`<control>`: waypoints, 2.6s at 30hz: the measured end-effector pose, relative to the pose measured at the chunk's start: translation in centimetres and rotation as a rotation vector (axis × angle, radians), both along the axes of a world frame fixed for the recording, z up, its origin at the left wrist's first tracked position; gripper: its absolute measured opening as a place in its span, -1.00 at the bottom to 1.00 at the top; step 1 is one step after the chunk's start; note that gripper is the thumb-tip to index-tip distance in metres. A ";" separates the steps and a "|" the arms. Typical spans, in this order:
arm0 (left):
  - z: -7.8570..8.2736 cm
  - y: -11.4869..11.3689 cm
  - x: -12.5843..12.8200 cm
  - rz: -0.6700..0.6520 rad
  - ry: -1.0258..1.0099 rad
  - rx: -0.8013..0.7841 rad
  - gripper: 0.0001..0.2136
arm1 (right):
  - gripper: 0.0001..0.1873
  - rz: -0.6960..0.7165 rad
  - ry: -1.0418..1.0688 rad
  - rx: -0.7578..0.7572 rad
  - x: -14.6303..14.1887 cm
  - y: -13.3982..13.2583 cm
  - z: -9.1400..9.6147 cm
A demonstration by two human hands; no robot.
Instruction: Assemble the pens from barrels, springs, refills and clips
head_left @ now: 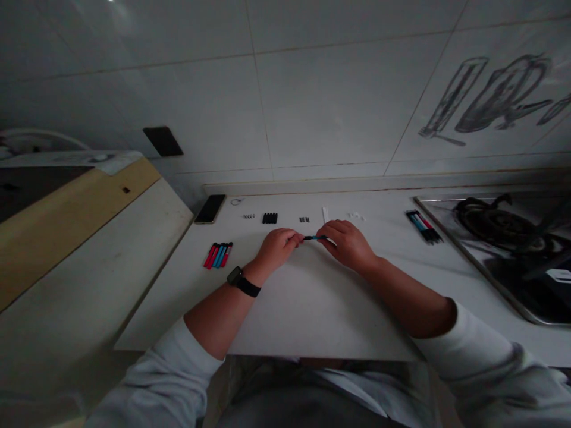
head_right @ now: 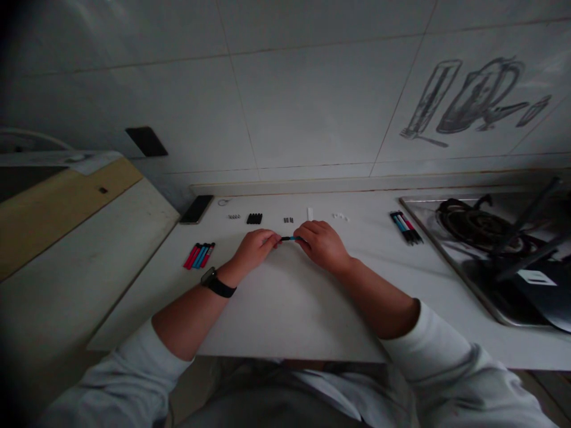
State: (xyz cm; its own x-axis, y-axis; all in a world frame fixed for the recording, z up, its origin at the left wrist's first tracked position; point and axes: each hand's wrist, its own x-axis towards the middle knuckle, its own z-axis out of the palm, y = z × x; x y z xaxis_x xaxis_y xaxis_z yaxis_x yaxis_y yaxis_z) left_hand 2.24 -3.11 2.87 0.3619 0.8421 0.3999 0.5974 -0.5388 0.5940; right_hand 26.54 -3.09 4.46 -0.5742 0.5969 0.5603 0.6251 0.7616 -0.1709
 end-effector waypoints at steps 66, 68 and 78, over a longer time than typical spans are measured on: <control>-0.2 0.1 0.0 0.004 -0.002 -0.025 -0.79 | -0.79 0.029 0.024 0.004 0.5 0.6 -0.5; -0.2 0.1 0.0 0.026 -0.003 0.044 -0.86 | -0.79 0.028 0.038 0.002 0.5 0.7 -0.6; -0.2 0.2 -0.3 -0.020 -0.045 0.062 -0.81 | -0.80 0.010 0.054 0.039 0.5 0.7 -0.5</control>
State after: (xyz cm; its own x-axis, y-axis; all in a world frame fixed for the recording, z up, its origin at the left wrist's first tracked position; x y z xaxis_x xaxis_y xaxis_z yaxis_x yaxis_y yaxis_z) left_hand 1.99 -2.94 2.68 0.3587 0.8080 0.4673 0.5600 -0.5868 0.5848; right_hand 27.05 -2.42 3.97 -0.5482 0.5683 0.6136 0.6078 0.7747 -0.1745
